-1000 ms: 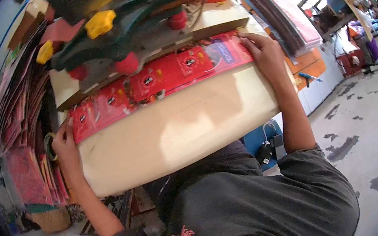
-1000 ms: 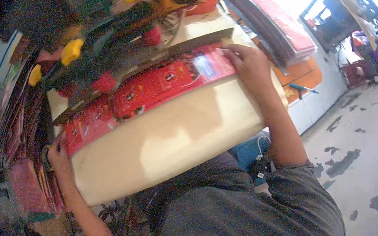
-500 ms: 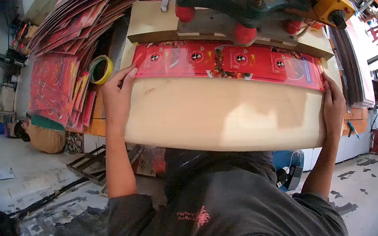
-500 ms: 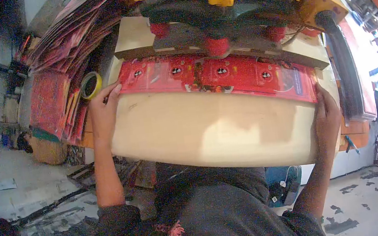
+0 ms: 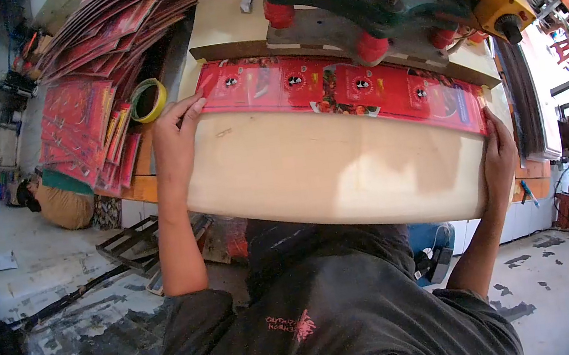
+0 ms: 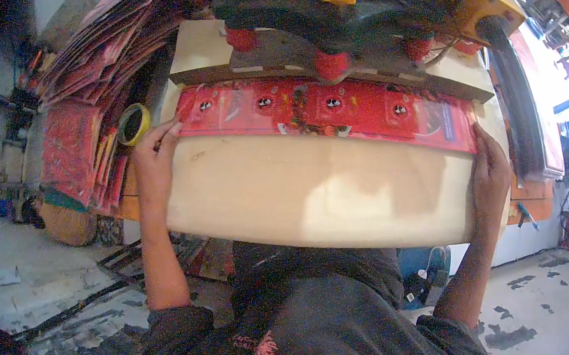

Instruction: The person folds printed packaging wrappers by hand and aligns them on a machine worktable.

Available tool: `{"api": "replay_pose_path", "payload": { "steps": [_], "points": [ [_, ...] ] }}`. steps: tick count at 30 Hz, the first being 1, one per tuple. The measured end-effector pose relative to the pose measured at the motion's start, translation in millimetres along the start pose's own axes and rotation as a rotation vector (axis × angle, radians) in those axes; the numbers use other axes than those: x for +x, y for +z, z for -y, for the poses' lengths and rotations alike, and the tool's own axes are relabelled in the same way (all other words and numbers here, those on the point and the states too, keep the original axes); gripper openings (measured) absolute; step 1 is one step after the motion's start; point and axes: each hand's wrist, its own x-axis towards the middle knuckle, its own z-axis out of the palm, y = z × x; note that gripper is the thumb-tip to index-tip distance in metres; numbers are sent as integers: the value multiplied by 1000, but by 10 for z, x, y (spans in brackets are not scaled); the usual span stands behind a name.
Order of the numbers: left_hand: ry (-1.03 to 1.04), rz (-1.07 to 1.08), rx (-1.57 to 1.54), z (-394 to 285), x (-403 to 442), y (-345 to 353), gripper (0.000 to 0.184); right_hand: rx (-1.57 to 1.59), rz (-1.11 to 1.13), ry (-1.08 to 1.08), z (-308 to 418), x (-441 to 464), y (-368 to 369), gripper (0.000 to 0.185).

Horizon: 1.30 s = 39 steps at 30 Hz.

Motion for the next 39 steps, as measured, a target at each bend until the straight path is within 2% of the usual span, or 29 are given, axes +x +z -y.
{"api": "replay_pose_path", "payload": {
  "steps": [10, 12, 23, 39],
  "points": [
    [-30, 34, 55, -115, -15, -10, 33, 37, -23, 32, 47, -21, -28, 31],
    [-24, 41, 57, -47, 1, 3, 35, 4, -41, -36, -110, -4, -7, 30],
    [-72, 37, 89, -119, -16, 27, 39, 7, -102, -47, -47, -8, 0, 27],
    [-27, 39, 79, -55, 1, 2, 39, 52, -121, -51, -1, -12, -3, 26]
  ]
}}
